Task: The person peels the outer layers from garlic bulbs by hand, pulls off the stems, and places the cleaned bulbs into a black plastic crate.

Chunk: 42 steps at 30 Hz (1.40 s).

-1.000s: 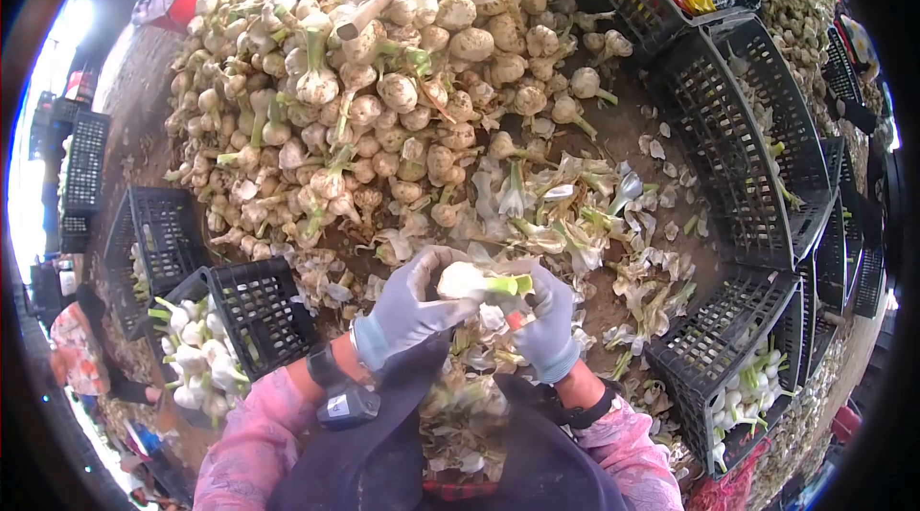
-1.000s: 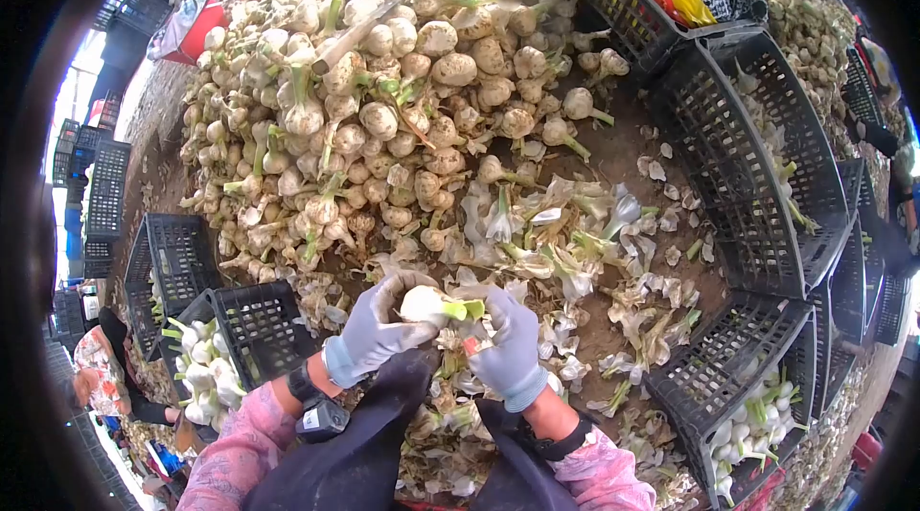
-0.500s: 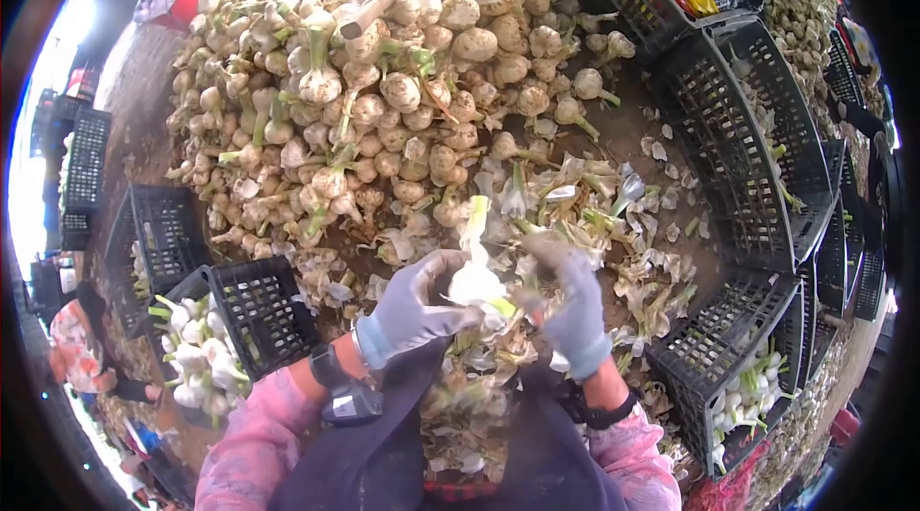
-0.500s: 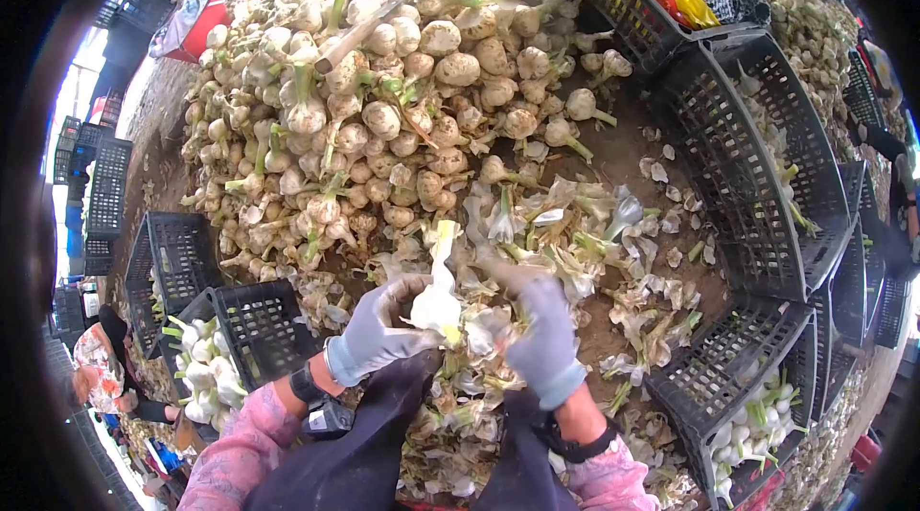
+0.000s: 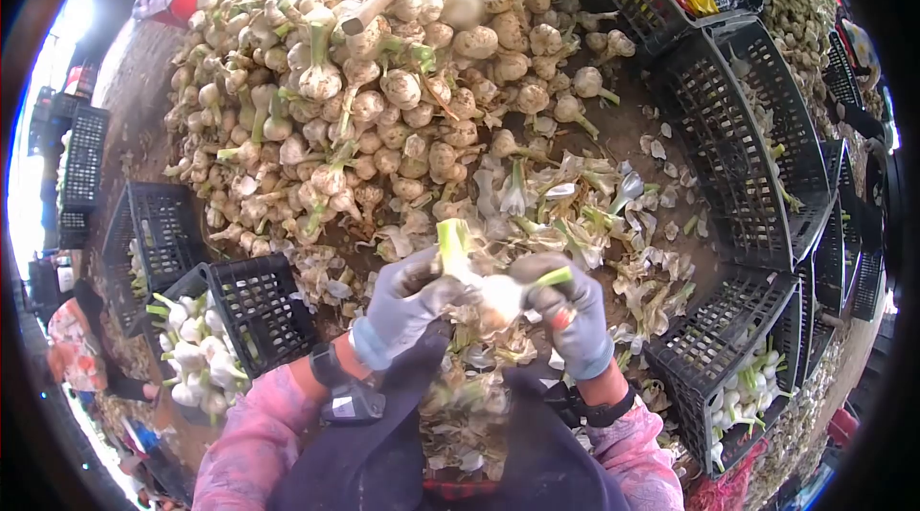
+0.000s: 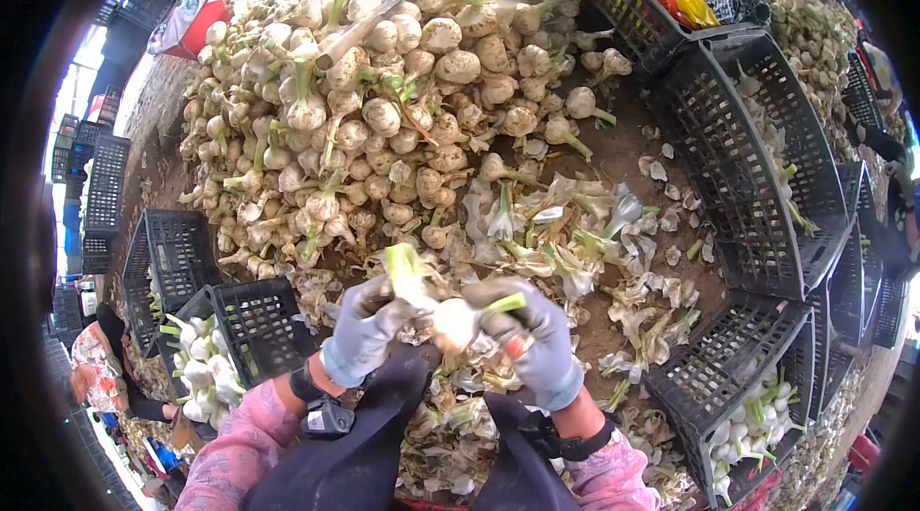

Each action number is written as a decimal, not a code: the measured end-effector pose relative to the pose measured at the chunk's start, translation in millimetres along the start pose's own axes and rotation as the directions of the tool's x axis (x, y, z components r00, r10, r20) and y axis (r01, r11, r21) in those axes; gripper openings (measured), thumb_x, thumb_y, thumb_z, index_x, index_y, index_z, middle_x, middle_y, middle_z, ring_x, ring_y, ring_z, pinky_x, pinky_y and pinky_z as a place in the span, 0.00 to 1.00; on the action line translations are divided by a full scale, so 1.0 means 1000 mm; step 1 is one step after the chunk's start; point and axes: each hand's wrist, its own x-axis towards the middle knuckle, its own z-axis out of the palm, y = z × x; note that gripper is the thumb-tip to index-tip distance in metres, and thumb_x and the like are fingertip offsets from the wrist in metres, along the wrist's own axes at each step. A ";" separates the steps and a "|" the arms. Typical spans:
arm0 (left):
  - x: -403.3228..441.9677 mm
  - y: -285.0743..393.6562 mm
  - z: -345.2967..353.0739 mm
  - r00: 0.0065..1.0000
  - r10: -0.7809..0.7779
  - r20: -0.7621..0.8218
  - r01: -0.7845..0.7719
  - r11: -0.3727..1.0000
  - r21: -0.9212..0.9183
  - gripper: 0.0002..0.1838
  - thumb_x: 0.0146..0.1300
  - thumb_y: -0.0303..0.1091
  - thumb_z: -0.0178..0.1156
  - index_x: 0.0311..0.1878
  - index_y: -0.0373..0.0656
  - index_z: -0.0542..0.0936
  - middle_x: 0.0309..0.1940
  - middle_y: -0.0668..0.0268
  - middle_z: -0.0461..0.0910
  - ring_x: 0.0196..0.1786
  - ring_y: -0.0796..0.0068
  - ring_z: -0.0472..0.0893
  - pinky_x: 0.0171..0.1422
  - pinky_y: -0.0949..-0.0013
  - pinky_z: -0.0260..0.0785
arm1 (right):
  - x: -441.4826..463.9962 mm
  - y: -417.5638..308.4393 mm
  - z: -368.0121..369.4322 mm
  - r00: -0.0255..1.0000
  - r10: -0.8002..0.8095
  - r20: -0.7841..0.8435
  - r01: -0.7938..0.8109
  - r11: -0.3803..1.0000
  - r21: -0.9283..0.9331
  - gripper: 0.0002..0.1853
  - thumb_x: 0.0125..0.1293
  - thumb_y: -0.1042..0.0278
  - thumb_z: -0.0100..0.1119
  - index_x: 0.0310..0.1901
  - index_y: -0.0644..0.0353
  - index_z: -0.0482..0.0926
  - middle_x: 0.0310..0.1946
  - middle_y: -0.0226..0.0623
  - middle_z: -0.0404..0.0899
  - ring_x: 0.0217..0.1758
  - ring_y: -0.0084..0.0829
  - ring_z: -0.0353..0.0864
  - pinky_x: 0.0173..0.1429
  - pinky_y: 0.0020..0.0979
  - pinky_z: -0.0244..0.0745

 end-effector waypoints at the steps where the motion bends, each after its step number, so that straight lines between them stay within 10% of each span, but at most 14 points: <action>1: -0.003 0.007 0.007 0.999 -0.013 -0.044 0.007 0.992 -0.127 0.11 0.69 0.36 0.62 0.48 0.39 0.82 0.40 0.67 0.83 0.39 0.79 0.82 0.42 0.72 0.74 | -0.001 0.002 -0.004 0.997 0.060 -0.055 -0.056 0.995 0.081 0.12 0.68 0.66 0.62 0.49 0.64 0.82 0.46 0.38 0.84 0.51 0.31 0.81 0.58 0.35 0.74; 4: 0.007 0.028 -0.022 0.822 0.069 0.565 -0.426 0.734 0.530 0.14 0.62 0.36 0.68 0.26 0.38 0.78 0.27 0.61 0.76 0.27 0.66 0.76 0.31 0.66 0.66 | 0.005 -0.008 -0.008 0.999 -0.041 0.004 0.041 0.998 -0.044 0.12 0.69 0.67 0.60 0.49 0.64 0.81 0.47 0.37 0.83 0.51 0.29 0.81 0.57 0.32 0.75; 7: 0.011 0.030 -0.019 0.842 0.256 0.474 -0.539 0.380 0.752 0.19 0.55 0.37 0.72 0.17 0.42 0.73 0.21 0.61 0.70 0.24 0.58 0.73 0.27 0.62 0.62 | 0.009 -0.009 -0.007 0.960 -0.246 0.130 0.277 0.893 -0.356 0.11 0.72 0.68 0.58 0.50 0.64 0.81 0.45 0.34 0.82 0.50 0.25 0.80 0.55 0.27 0.75; 10: 0.008 0.037 -0.022 0.894 0.125 0.431 -0.443 0.096 0.891 0.18 0.51 0.39 0.72 0.15 0.45 0.74 0.20 0.64 0.71 0.25 0.58 0.75 0.28 0.61 0.66 | -0.001 -0.001 0.004 0.970 0.036 -0.239 -0.034 0.999 0.014 0.11 0.72 0.67 0.57 0.50 0.63 0.81 0.44 0.33 0.83 0.46 0.22 0.80 0.51 0.26 0.74; 14: 0.002 0.015 -0.034 0.941 -0.056 0.334 -0.338 -0.191 0.922 0.14 0.51 0.44 0.72 0.31 0.46 0.81 0.30 0.64 0.78 0.37 0.60 0.81 0.41 0.61 0.74 | -0.003 0.004 -0.010 0.957 0.099 -0.271 -0.043 0.978 0.206 0.14 0.74 0.64 0.57 0.53 0.65 0.80 0.40 0.29 0.82 0.37 0.17 0.77 0.43 0.22 0.73; 17: 0.005 0.000 -0.058 0.961 0.003 0.276 -0.268 -0.236 0.934 0.21 0.55 0.48 0.70 0.45 0.45 0.79 0.42 0.60 0.81 0.46 0.58 0.81 0.50 0.60 0.74 | -0.010 0.010 -0.015 0.906 0.281 -0.318 -0.089 0.859 0.505 0.17 0.72 0.61 0.59 0.54 0.66 0.78 0.45 0.36 0.83 0.48 0.29 0.82 0.53 0.32 0.77; 20: 0.033 0.030 -0.059 0.818 -0.432 -0.379 0.358 -0.134 0.924 0.22 0.57 0.49 0.69 0.49 0.46 0.79 0.48 0.59 0.79 0.50 0.58 0.80 0.53 0.59 0.73 | -0.035 0.007 -0.041 0.817 0.410 -0.405 0.080 0.615 0.784 0.19 0.67 0.57 0.63 0.55 0.57 0.78 0.49 0.37 0.82 0.50 0.31 0.82 0.49 0.35 0.79; 23: 0.020 -0.017 -0.112 0.974 0.034 -0.225 0.227 -0.118 0.967 0.28 0.59 0.50 0.68 0.59 0.48 0.76 0.57 0.52 0.77 0.58 0.53 0.78 0.60 0.56 0.72 | -0.084 -0.025 -0.104 0.931 -0.272 -0.245 0.276 0.081 0.958 0.16 0.69 0.47 0.58 0.48 0.47 0.82 0.42 0.32 0.81 0.36 0.28 0.79 0.48 0.34 0.74; 25: 0.023 -0.043 -0.126 0.975 0.059 -0.213 0.220 -0.155 0.963 0.31 0.59 0.49 0.68 0.64 0.49 0.74 0.62 0.50 0.75 0.61 0.50 0.76 0.63 0.55 0.71 | -0.093 -0.047 -0.125 0.897 -0.405 -0.175 0.290 0.242 0.926 0.14 0.72 0.50 0.56 0.47 0.48 0.83 0.29 0.26 0.77 0.34 0.23 0.77 0.47 0.33 0.73; 29: 0.039 -0.087 -0.156 0.956 -0.082 -0.281 0.268 -0.143 0.953 0.33 0.60 0.48 0.66 0.67 0.49 0.71 0.64 0.50 0.73 0.62 0.48 0.75 0.64 0.54 0.69 | -0.072 -0.022 -0.093 0.924 0.120 -0.362 0.307 0.330 0.893 0.19 0.72 0.46 0.56 0.43 0.55 0.83 0.30 0.28 0.79 0.32 0.24 0.77 0.41 0.30 0.74; 32: 0.032 -0.088 -0.154 0.960 -0.019 -0.279 0.276 -0.094 0.957 0.24 0.64 0.51 0.61 0.58 0.47 0.77 0.52 0.51 0.80 0.52 0.48 0.80 0.56 0.53 0.73 | -0.044 0.025 -0.059 0.932 0.240 -0.270 -0.055 0.832 0.552 0.24 0.70 0.42 0.57 0.47 0.57 0.84 0.33 0.30 0.81 0.31 0.24 0.79 0.36 0.27 0.77; 34: 0.027 -0.071 -0.128 0.954 0.067 -0.292 0.295 -0.051 0.954 0.19 0.66 0.52 0.57 0.48 0.46 0.81 0.42 0.52 0.83 0.45 0.49 0.83 0.49 0.52 0.75 | -0.025 0.033 -0.023 0.987 0.074 -0.143 -0.082 0.995 -0.056 0.23 0.68 0.49 0.63 0.50 0.63 0.82 0.32 0.28 0.81 0.32 0.22 0.78 0.38 0.25 0.76; 36: 0.022 -0.049 -0.096 0.986 0.042 -0.161 0.159 0.052 0.986 0.19 0.67 0.53 0.55 0.40 0.46 0.82 0.34 0.55 0.83 0.39 0.49 0.83 0.44 0.52 0.75 | -0.005 0.031 0.008 0.999 0.025 -0.039 -0.041 0.858 -0.512 0.19 0.59 0.62 0.73 0.52 0.53 0.83 0.44 0.40 0.85 0.42 0.33 0.86 0.47 0.30 0.80; 42: 0.016 -0.002 -0.008 0.962 0.112 0.250 -0.255 0.033 0.966 0.17 0.65 0.48 0.60 0.35 0.43 0.85 0.31 0.57 0.83 0.32 0.55 0.83 0.35 0.61 0.75 | 0.016 0.020 0.034 0.989 -0.014 0.150 0.136 0.509 -0.850 0.24 0.53 0.59 0.72 0.54 0.50 0.81 0.49 0.39 0.79 0.55 0.44 0.77 0.56 0.42 0.74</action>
